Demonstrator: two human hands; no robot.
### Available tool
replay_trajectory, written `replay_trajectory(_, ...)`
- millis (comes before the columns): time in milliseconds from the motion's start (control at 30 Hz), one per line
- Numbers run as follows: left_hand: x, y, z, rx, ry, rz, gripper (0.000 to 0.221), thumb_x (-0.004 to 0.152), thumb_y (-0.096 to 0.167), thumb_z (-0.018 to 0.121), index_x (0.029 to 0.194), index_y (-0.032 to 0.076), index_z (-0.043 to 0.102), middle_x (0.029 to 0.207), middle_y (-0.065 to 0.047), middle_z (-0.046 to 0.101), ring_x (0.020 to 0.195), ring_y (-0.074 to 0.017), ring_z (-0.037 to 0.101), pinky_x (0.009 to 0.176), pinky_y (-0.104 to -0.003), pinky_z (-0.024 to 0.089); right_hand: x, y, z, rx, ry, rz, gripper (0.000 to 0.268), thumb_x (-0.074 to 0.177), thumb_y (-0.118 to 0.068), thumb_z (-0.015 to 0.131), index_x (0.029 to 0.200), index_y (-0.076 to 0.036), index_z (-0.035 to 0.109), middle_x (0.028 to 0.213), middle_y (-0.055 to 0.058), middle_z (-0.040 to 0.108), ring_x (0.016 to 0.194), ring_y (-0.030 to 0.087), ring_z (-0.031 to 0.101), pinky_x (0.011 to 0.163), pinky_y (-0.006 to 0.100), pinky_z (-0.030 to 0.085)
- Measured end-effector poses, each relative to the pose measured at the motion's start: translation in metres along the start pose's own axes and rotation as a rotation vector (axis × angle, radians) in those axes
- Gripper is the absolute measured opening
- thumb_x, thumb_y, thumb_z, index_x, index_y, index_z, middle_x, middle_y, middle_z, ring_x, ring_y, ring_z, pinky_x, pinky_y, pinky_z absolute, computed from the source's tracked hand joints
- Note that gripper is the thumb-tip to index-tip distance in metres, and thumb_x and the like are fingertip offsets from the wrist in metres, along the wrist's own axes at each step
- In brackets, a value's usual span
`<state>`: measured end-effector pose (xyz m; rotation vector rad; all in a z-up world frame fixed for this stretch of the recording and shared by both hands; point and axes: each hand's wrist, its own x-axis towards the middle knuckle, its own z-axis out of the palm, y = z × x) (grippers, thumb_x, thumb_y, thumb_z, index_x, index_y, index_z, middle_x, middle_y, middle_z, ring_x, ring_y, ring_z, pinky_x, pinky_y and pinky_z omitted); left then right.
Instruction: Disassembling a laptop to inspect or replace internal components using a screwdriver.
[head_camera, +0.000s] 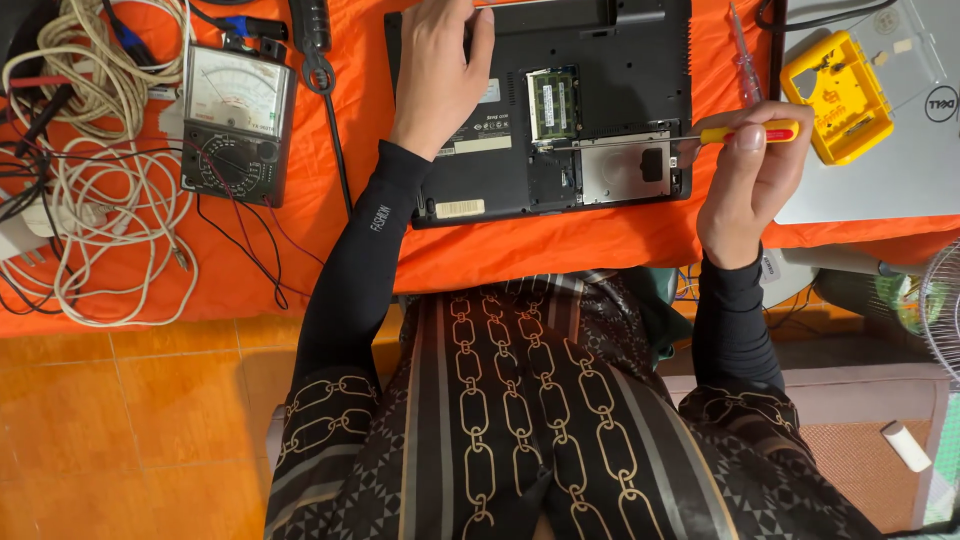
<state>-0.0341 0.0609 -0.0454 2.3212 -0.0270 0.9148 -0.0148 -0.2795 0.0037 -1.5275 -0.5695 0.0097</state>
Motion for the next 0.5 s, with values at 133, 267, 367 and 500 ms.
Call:
replay_trajectory(133,-0.001,-0.004,0.002,-0.016,0.014,-0.031,0.009,0.107,0.008,0.064,0.099,0.007,0.059,0.076,-0.007,0.056,0.078,-0.0276,0.056,0.086,-0.042,0.043,0.008,-0.013,0.012,-0.036,-0.025,-0.011,0.032,0.125,-0.031,0.051,0.119,-0.002,0.039,0.095,0.015,0.058,0.075,0.021,0.059,0.074,0.031,0.05)
replay_trajectory(267,0.0,-0.004,0.002,-0.069,0.062,-0.015,0.003,0.107,0.007,0.062,0.104,0.006,0.061,0.081,-0.007,0.06,0.08,-0.0258,0.058,0.086,-0.041,0.044,0.012,-0.02,0.016,-0.094,-0.06,-0.016,0.032,0.125,-0.031,0.05,0.118,-0.002,0.038,0.097,0.016,0.062,0.077,0.022,0.061,0.078,0.031,0.052)
replay_trajectory(367,-0.001,-0.006,0.005,-0.103,0.099,-0.011,0.002,0.107,0.008,0.061,0.107,0.006,0.061,0.087,-0.007,0.062,0.083,-0.0251,0.06,0.087,-0.041,0.045,0.013,-0.02,0.014,-0.101,-0.055,-0.035,0.032,0.125,-0.032,0.05,0.119,-0.002,0.038,0.096,0.017,0.063,0.078,0.023,0.064,0.076,0.031,0.051)
replay_trajectory(500,-0.002,-0.008,0.005,-0.152,0.122,-0.053,0.005,0.109,0.01,0.06,0.108,0.005,0.061,0.091,-0.008,0.063,0.085,-0.0252,0.062,0.086,-0.041,0.047,0.01,-0.008,0.005,-0.026,0.034,-0.027,0.032,0.126,-0.032,0.052,0.122,-0.003,0.04,0.093,0.015,0.057,0.069,0.023,0.059,0.065,0.03,0.047)
